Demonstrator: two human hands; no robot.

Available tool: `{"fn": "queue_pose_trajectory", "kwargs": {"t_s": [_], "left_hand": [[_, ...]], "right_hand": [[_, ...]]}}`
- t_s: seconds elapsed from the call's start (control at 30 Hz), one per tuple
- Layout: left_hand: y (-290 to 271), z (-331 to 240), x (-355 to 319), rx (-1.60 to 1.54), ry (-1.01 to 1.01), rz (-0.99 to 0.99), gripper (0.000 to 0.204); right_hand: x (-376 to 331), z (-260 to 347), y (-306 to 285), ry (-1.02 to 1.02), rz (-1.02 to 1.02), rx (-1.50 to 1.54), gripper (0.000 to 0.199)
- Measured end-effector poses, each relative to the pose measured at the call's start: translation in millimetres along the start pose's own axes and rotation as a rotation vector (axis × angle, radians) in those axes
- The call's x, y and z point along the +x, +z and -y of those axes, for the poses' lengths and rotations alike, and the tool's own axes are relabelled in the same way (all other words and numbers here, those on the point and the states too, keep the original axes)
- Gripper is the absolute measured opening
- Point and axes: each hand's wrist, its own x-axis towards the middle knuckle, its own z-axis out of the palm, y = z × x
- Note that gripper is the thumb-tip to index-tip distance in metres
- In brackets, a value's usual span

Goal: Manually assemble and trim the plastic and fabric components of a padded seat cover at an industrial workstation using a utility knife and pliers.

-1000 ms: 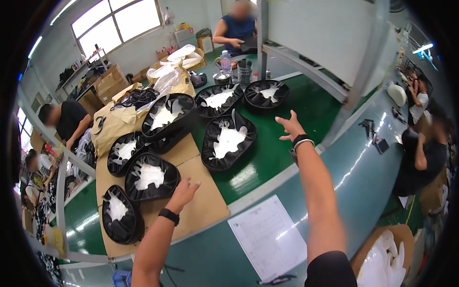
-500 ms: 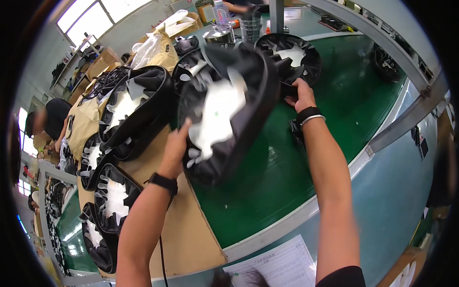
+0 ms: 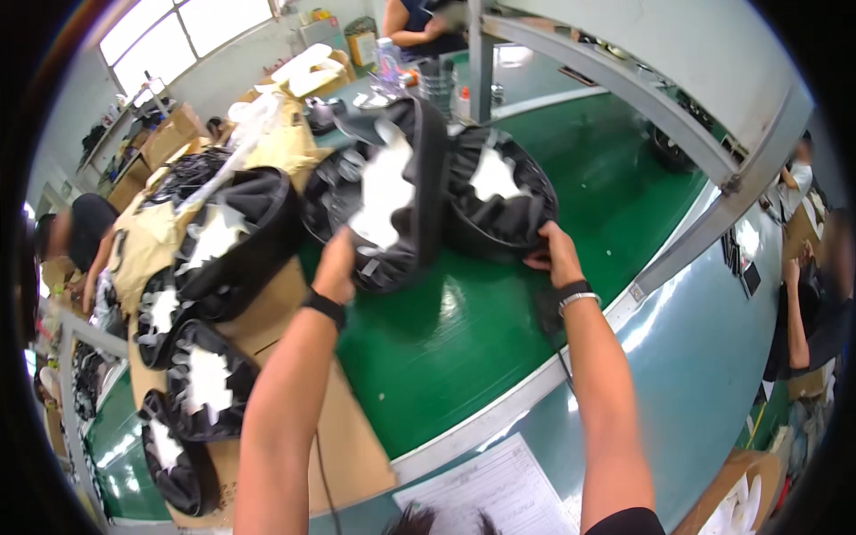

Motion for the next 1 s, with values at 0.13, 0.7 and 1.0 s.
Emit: {"fn": "queue_pose_trajectory", "kwargs": {"t_s": [0.13,0.7,1.0], "left_hand": [[-25.2,11.3,-127.2,0.039,-0.224,0.051,0.046],[-68.4,69.3,-690.0,1.131,0.173,0.652,0.043],[-100.8,247.9,-853.6,1.152,-0.149,0.877,0.043]], "right_hand": [[-80.7,-5.1,-42.0,0.117,-0.032,-0.068,0.031],[-847.6,-109.8,-398.4,-0.187,-0.811,-0.859,0.038],[-1056.1,-208.3,-424.9,-0.13,-1.047,-1.182,0.041]]}}
